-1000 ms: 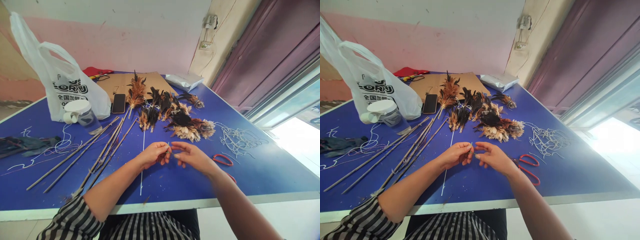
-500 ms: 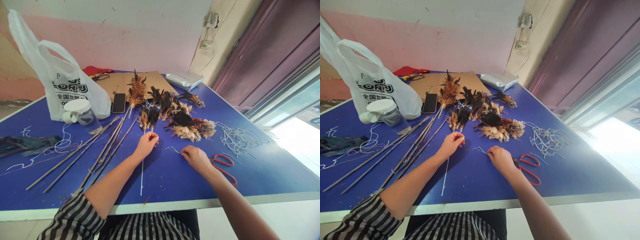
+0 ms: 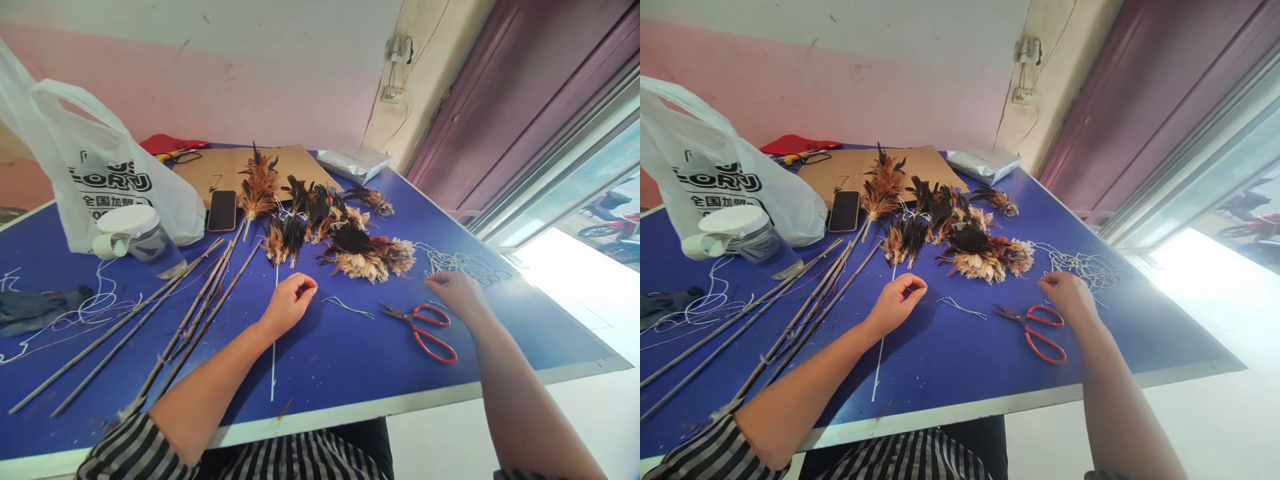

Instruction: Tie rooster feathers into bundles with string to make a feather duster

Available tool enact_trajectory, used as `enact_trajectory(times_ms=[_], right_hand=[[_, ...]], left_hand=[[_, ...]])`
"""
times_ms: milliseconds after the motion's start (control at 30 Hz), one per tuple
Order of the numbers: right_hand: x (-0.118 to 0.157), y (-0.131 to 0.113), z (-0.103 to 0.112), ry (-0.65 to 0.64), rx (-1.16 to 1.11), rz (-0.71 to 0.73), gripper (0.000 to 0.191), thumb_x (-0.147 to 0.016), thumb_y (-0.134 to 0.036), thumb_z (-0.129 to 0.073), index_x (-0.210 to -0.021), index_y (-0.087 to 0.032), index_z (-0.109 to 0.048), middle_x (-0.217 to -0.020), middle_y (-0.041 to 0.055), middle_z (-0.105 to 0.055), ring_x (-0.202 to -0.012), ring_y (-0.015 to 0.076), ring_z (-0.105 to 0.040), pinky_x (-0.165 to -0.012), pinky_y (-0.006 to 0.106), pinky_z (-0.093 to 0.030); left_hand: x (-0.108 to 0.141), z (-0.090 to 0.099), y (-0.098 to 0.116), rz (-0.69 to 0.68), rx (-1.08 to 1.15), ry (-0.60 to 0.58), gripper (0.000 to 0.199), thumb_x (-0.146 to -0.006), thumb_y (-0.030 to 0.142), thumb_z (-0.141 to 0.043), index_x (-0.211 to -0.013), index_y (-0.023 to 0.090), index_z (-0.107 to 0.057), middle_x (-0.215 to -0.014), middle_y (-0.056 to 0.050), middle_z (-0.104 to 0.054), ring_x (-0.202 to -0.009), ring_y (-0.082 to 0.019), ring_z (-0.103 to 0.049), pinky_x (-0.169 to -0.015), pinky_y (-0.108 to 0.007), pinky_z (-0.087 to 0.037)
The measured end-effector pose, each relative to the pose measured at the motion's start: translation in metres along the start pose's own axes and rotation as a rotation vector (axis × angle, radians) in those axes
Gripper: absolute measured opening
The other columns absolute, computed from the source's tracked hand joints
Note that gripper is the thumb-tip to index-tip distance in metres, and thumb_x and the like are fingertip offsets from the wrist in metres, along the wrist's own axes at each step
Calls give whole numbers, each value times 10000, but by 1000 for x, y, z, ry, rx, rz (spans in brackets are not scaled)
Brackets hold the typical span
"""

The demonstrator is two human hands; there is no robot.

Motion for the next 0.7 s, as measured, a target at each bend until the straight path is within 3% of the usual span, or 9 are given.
enact_trajectory(times_ms=[100,200,433,700], right_hand=[[-16,53,-1,3,66,-135,288,-681,-422,-525,-815,-233,-697,-755,59,-670,-700,229,-595,-567,299,-403],[-23,80,-2,-25,106,-173,286,-685,-429,-513,-803,-248,-699,-795,60,-676,-738,239,-600,-586,310,-409],[-39,81,-15,-60,167,-197,305,-705,-393,-485,-907,-275,-682,-875,57,-669,-794,245,-599,-604,315,-421],[-58,92,-29,-111,305,-107,338,-676,-345,-544,-986,-272,-659,-990,101,-581,-847,246,-576,-670,330,-430]], left_hand=[[2,-2,3,-21,-19,-30,110,-804,219,-481,-812,169,-578,-788,-15,-573,-721,-106,-534,-643,-226,-424],[2,-3,6,-44,-32,-47,106,-806,208,-478,-804,169,-576,-777,-13,-570,-718,-107,-528,-666,-235,-420],[3,-6,6,-79,-44,-68,102,-809,199,-472,-801,172,-570,-765,-10,-562,-711,-107,-524,-682,-241,-414],[5,-9,6,-114,-63,-104,107,-813,195,-462,-801,173,-566,-759,-10,-558,-701,-107,-517,-675,-242,-408]])
Point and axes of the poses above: each hand's wrist, its own x-axis away from the middle knuckle, its own z-axis out of the back of the hand, y = z × x, the point moved 4 cm from there along -x, towards the middle knuckle
